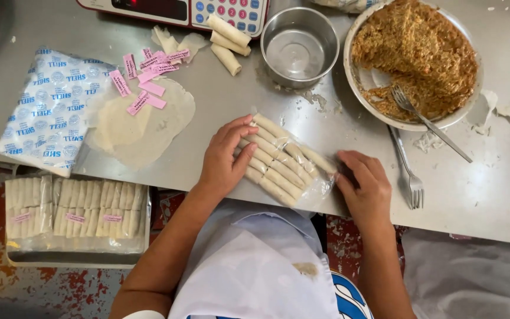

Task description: The person wraps individual rolls by hand, placing fillings into wrappers and rolling them tightly on a metal surface.

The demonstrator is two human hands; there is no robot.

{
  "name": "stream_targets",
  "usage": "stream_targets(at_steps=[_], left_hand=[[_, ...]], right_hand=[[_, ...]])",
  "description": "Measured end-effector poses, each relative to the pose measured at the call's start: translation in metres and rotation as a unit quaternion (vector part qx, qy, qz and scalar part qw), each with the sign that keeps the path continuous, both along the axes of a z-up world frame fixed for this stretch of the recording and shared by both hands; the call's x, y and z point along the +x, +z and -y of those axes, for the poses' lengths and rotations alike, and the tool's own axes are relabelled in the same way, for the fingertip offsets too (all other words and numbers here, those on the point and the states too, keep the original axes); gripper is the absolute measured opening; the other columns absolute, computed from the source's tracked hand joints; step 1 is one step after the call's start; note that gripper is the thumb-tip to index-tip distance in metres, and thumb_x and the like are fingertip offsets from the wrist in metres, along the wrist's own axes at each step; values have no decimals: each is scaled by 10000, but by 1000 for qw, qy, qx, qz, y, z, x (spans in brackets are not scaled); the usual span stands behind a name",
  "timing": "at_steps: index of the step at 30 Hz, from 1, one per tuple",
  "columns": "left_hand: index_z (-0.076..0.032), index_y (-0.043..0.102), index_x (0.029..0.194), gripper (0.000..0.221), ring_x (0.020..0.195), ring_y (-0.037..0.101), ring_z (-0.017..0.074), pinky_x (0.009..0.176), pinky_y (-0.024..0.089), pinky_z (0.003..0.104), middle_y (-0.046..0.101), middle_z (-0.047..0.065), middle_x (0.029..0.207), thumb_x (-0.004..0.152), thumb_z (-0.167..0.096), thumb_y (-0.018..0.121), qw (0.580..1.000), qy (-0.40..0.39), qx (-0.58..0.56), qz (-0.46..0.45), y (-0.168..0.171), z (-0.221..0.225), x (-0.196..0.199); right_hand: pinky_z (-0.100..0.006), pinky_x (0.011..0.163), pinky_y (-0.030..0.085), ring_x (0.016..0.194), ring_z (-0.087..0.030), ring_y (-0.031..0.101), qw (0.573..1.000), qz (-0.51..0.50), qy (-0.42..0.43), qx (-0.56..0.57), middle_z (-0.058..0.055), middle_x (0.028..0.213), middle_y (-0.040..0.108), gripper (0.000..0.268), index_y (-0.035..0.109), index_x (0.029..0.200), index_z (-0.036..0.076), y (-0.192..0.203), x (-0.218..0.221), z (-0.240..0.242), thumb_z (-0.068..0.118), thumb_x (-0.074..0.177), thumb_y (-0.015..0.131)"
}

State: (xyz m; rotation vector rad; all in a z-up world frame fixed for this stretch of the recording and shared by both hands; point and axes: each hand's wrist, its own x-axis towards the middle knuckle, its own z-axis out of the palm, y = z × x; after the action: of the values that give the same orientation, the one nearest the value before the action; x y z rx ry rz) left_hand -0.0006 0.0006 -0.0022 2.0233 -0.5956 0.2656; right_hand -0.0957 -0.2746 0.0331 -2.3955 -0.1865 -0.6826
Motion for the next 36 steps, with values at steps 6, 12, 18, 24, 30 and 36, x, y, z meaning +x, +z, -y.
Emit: stream_targets(at_steps=[6,12,18,24,30,36], left_hand=[[-149,660,1269,250,1282,603,283,1051,449,428,607,77,1419,1023,-188,637,1000,3,-8,10,1,0,0],[-147,672,1257,243,1276,607,290,1034,461,430,608,83,1418,1019,-183,646,1000,4,4,23,3,1,1],[-142,671,1253,239,1284,604,287,1066,439,425,605,86,1429,1018,-176,641,1000,2,-1,17,-3,0,-1],[-127,673,1244,226,1291,598,308,1081,434,439,600,106,1437,1024,-164,635,1000,-3,-3,12,1,0,-2],[-107,662,1257,232,1308,592,324,1113,432,465,579,124,1453,1032,-155,629,1000,-8,-3,17,3,0,-2],[-84,630,1282,231,1344,564,343,1110,471,436,503,155,1486,1056,-128,608,997,8,-76,5,13,-1,-11]], right_hand=[[-386,943,494,1047,-261,673,993,-46,81,-66,-35,1131,740,332,764,1193,140,-8,22,16,186,866,792],[-397,957,461,1063,-278,664,989,-35,105,-93,-42,1150,734,344,758,1199,160,-7,42,18,299,885,782],[-409,961,435,1123,-272,633,984,-81,115,-110,-32,1207,720,544,734,1240,182,1,37,31,568,860,693],[-450,938,492,1151,-299,650,982,-136,71,-108,-68,1219,724,469,757,1219,135,17,23,26,419,847,790],[-438,930,520,1191,-297,620,982,-151,-1,-114,-47,1301,658,561,717,1293,130,-5,15,22,465,851,801],[-418,891,566,1139,-353,656,979,-159,-5,-131,-119,1276,658,519,727,1303,117,22,-11,32,308,833,838]])
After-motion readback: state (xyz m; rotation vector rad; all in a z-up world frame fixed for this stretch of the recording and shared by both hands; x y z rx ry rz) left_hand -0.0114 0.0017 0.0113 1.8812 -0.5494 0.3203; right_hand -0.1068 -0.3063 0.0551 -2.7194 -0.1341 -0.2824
